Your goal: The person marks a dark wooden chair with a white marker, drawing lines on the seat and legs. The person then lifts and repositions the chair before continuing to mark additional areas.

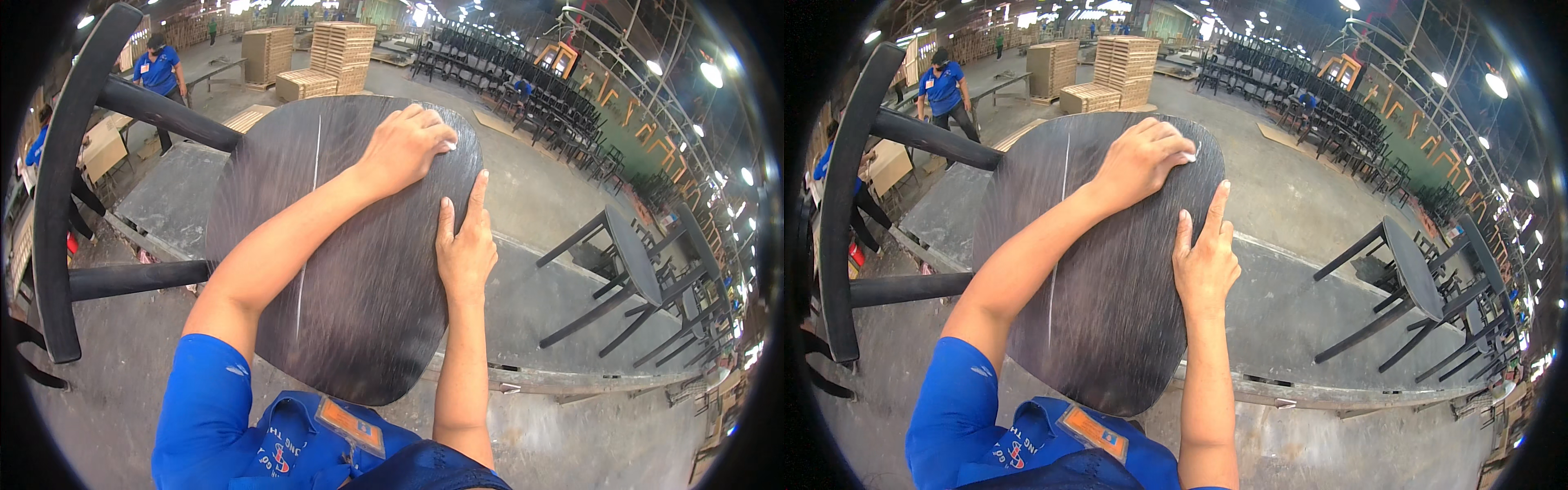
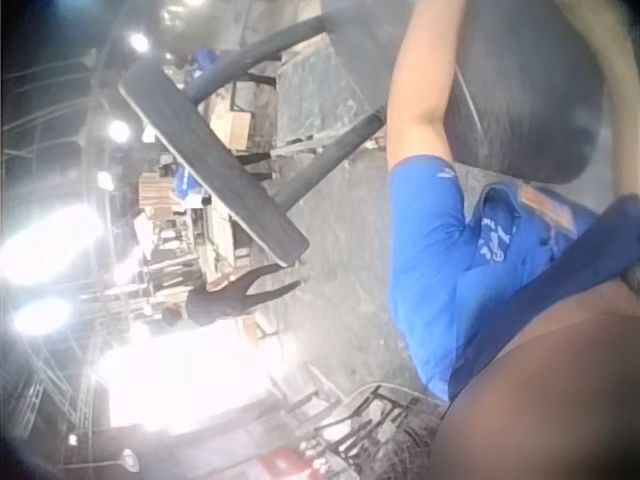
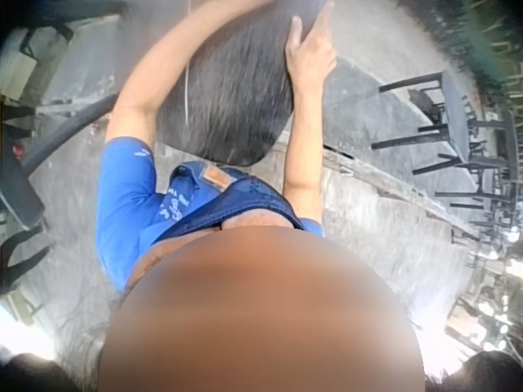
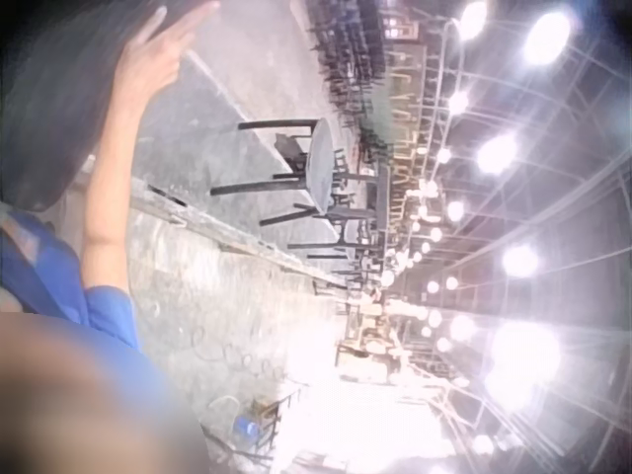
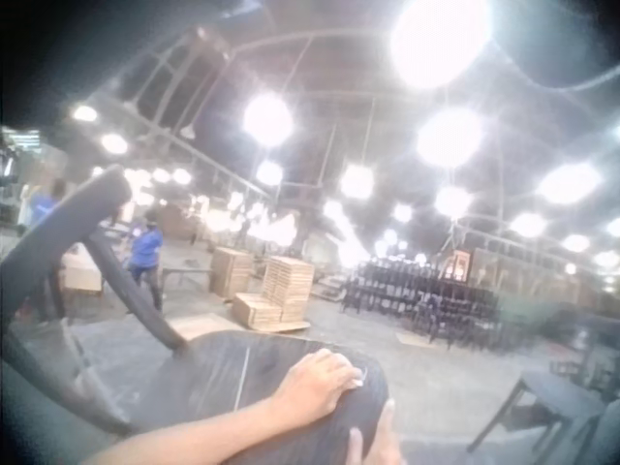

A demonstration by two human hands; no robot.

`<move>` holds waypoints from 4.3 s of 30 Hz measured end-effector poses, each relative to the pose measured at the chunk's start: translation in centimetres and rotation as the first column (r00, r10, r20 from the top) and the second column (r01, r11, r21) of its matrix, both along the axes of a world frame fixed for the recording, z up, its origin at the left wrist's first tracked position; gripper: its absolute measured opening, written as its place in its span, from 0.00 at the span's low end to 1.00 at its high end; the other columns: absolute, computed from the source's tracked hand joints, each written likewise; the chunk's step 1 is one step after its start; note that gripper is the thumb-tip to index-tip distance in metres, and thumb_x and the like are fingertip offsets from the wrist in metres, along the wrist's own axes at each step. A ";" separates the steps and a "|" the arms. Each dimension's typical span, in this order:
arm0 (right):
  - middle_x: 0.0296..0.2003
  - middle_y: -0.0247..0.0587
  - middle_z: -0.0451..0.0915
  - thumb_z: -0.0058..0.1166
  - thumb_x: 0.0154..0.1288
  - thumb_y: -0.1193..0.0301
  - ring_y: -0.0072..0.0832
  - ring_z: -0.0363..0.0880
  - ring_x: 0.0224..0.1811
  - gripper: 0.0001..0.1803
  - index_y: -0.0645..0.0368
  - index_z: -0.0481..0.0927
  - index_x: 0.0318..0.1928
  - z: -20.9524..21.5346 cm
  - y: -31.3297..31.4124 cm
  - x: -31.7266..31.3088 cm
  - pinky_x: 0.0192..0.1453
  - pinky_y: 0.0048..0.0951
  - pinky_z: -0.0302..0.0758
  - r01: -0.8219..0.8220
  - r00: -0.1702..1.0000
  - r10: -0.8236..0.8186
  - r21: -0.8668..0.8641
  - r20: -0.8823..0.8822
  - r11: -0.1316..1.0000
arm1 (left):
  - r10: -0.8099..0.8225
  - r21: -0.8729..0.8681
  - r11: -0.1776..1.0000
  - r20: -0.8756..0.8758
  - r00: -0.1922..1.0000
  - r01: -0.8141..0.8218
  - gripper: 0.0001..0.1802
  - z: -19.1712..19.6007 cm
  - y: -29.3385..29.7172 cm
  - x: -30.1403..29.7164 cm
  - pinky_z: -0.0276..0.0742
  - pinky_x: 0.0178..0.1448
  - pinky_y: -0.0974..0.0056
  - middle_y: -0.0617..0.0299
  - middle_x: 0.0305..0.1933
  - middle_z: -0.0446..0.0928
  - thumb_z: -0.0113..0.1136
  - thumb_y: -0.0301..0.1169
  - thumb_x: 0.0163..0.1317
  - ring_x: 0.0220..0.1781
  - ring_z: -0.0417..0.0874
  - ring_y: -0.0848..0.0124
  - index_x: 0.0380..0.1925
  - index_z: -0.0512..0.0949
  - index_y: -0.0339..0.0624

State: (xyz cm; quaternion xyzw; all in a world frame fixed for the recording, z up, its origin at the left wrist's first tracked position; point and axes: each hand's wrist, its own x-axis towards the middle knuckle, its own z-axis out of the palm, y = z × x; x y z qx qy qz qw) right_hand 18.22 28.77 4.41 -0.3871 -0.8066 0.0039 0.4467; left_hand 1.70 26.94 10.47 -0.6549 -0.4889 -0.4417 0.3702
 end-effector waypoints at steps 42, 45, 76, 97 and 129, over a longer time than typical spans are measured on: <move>0.56 0.60 0.74 0.38 0.71 0.46 0.56 0.75 0.56 0.32 0.37 0.56 0.72 0.0 13.0 7.3 0.57 0.47 0.72 0.126 0.991 -0.126 0.003 0.048 0.992 | -0.696 0.717 0.685 0.696 0.179 -0.127 0.12 -16.3 -24.9 -4.5 0.79 0.47 0.60 0.52 0.47 0.78 0.49 0.35 0.70 0.43 0.82 0.62 0.49 0.69 0.43; 0.59 0.55 0.71 0.42 0.72 0.51 0.49 0.74 0.57 0.28 0.41 0.62 0.70 0.4 11.1 6.6 0.56 0.45 0.73 0.212 0.969 -0.235 0.232 0.076 0.949 | -0.940 0.922 0.334 0.342 -0.007 0.194 0.13 -13.6 -23.9 -5.3 0.79 0.48 0.60 0.50 0.47 0.78 0.51 0.36 0.69 0.43 0.82 0.59 0.46 0.72 0.38; 0.72 0.34 0.54 0.45 0.55 0.40 0.33 0.46 0.76 0.46 0.52 0.59 0.70 -5.0 -8.8 0.3 0.73 0.66 0.37 -0.782 0.155 0.325 -0.085 0.933 0.617 | -0.935 0.933 0.353 0.350 0.055 0.066 0.14 -11.8 -20.7 -3.5 0.78 0.34 0.58 0.48 0.26 0.76 0.49 0.34 0.66 0.27 0.79 0.59 0.39 0.73 0.32; 0.65 0.35 0.67 0.66 0.46 0.57 0.37 0.51 0.75 0.35 0.52 0.76 0.57 -1.9 -7.8 5.2 0.73 0.65 0.35 -0.747 0.292 0.463 -0.102 0.837 0.656 | -0.882 0.889 0.427 0.368 0.295 0.167 0.19 -14.5 -25.1 -3.4 0.77 0.36 0.60 0.54 0.30 0.77 0.47 0.41 0.71 0.31 0.78 0.63 0.56 0.65 0.44; 0.50 0.50 0.77 0.53 0.66 0.47 0.32 0.77 0.46 0.38 0.76 0.72 0.55 -12.4 4.7 19.5 0.53 0.31 0.74 -0.225 0.515 -0.084 -0.229 -0.853 0.947 | -0.922 0.677 0.361 0.362 0.137 0.641 0.16 -0.9 -15.9 -6.4 0.74 0.32 0.59 0.48 0.25 0.77 0.50 0.39 0.67 0.27 0.77 0.59 0.49 0.70 0.41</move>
